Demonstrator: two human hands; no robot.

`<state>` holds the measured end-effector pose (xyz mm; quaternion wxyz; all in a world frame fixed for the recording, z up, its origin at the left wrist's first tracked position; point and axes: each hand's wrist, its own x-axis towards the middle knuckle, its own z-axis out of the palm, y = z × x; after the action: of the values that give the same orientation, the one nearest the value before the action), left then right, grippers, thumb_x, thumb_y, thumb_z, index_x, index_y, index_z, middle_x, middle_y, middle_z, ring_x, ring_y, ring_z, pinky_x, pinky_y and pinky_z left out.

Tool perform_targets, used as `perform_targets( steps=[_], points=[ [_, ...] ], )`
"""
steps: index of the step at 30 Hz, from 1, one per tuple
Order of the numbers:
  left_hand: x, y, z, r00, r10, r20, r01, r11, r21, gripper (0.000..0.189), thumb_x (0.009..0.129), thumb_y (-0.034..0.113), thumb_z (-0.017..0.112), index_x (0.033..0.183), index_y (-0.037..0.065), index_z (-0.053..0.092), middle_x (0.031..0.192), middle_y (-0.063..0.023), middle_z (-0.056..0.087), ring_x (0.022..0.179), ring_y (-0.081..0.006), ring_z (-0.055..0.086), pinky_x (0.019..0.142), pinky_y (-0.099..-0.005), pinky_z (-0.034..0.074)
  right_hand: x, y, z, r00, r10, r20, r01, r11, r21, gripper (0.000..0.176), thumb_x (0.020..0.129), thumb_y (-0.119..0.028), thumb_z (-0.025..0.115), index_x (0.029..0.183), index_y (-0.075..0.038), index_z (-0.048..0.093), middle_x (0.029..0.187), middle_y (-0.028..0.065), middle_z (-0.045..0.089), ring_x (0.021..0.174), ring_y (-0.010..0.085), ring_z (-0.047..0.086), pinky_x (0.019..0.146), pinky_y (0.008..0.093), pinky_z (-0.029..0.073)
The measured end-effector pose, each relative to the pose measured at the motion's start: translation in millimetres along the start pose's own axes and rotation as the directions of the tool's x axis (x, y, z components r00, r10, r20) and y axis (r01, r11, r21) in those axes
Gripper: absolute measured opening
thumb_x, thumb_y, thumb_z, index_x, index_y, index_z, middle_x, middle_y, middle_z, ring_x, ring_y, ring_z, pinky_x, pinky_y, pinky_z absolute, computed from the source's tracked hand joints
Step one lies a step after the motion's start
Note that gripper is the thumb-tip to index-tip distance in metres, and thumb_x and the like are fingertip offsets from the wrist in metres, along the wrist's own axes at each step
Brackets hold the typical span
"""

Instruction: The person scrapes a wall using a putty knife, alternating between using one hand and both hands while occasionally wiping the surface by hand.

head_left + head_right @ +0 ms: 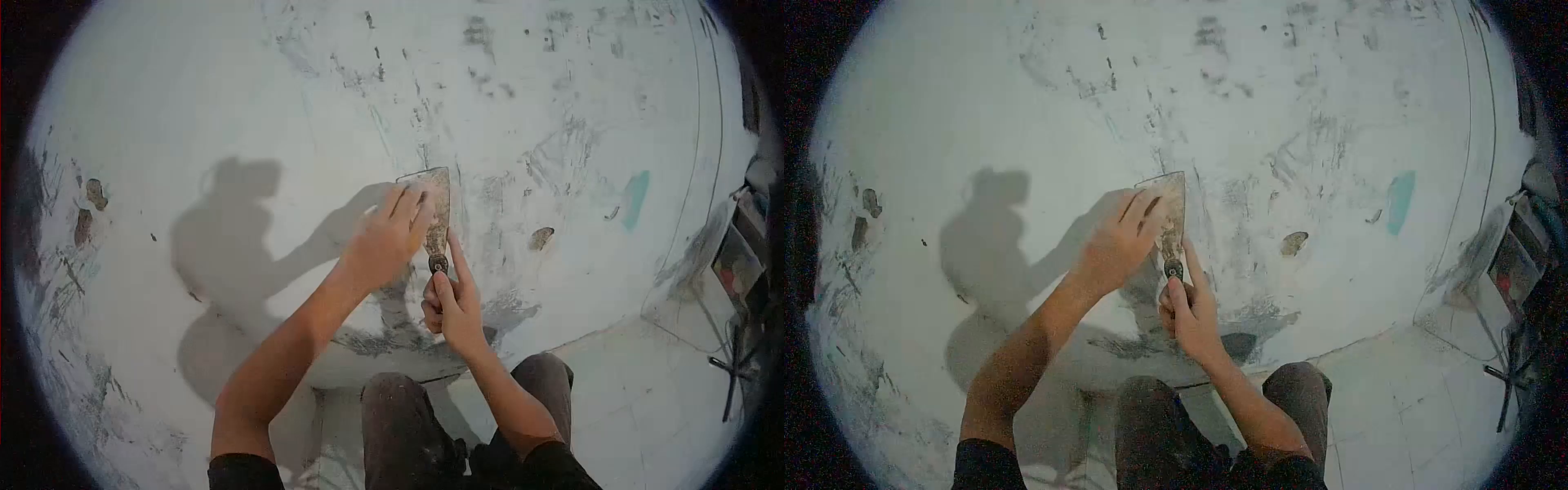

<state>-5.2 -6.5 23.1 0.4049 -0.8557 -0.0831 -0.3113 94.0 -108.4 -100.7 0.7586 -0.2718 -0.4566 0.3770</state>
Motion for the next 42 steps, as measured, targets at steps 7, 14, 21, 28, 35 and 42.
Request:
perform_targets(
  steps=[7,14,21,28,35,42],
  points=[
    [10,6,-1,1.000,0.003,-0.019,-0.004,0.998,-0.058,0.049,0.080,0.008,0.067,0.128,0.002,0.059,0.126,-0.0122,0.057,0.116,-0.0291,0.059,0.084,-0.0297,0.059,2,-6,-1,1.000,-0.003,-0.022,0.002,1.000,-0.013,0.063,0.110,-0.019,0.043,0.165,-0.016,0.013,0.067,-0.0044,0.046,0.049,0.0053,0.036,0.044,0.0243,0.033],
    [11,13,5,0.999,-0.045,0.001,0.045,0.998,-0.035,0.057,0.077,0.008,0.066,0.133,0.003,0.057,0.127,-0.0127,0.055,0.115,-0.0306,0.058,0.085,-0.0312,0.059,8,-2,-9,1.000,-0.020,-0.003,0.019,0.998,-0.054,0.064,0.110,-0.018,0.044,0.165,-0.014,0.011,0.069,-0.0032,0.042,0.048,0.0050,0.034,0.041,0.0249,0.028],
    [1,12,20,0.999,-0.039,-0.003,0.039,0.999,-0.027,0.058,0.080,0.008,0.066,0.137,0.004,0.055,0.131,-0.0190,0.053,0.120,-0.0356,0.056,0.100,-0.0395,0.054,11,12,-12,0.995,-0.096,-0.030,0.090,0.985,-0.146,0.062,0.109,-0.017,0.044,0.164,-0.017,0.017,0.068,-0.0044,0.046,0.051,0.0057,0.039,0.046,0.0237,0.035],
    [12,5,14,0.998,-0.058,-0.015,0.057,0.998,-0.041,0.058,0.079,0.005,0.066,0.135,0.000,0.054,0.125,-0.0197,0.053,0.122,-0.0387,0.052,0.102,-0.0406,0.051,16,-10,-2,0.999,-0.010,-0.036,0.009,1.000,-0.018,0.062,0.107,-0.010,0.044,0.164,-0.015,0.020,0.068,-0.0036,0.047,0.049,0.0045,0.038,0.044,0.0223,0.033],
    [55,-28,-22,0.961,-0.222,-0.166,0.211,0.974,-0.081,0.055,0.082,0.009,0.063,0.136,0.002,0.054,0.130,-0.0169,0.054,0.122,-0.0360,0.054,0.099,-0.0399,0.052,75,-55,49,0.982,-0.190,-0.006,0.189,0.978,0.087,0.062,0.109,-0.018,0.045,0.164,-0.015,0.016,0.063,-0.0061,0.035,0.047,0.0038,0.029,0.041,0.0217,0.023],
    [14,-3,-2,0.997,-0.053,-0.050,0.049,0.995,-0.090,0.056,0.084,0.007,0.066,0.138,0.002,0.053,0.136,-0.0175,0.052,0.123,-0.0335,0.057,0.095,-0.0379,0.057,4,-38,-9,0.999,0.041,0.030,-0.043,0.997,0.069,0.070,0.104,-0.015,0.049,0.165,-0.017,0.014,0.065,-0.0024,0.041,0.048,0.0079,0.037,0.040,0.0238,0.030]
  ],
)
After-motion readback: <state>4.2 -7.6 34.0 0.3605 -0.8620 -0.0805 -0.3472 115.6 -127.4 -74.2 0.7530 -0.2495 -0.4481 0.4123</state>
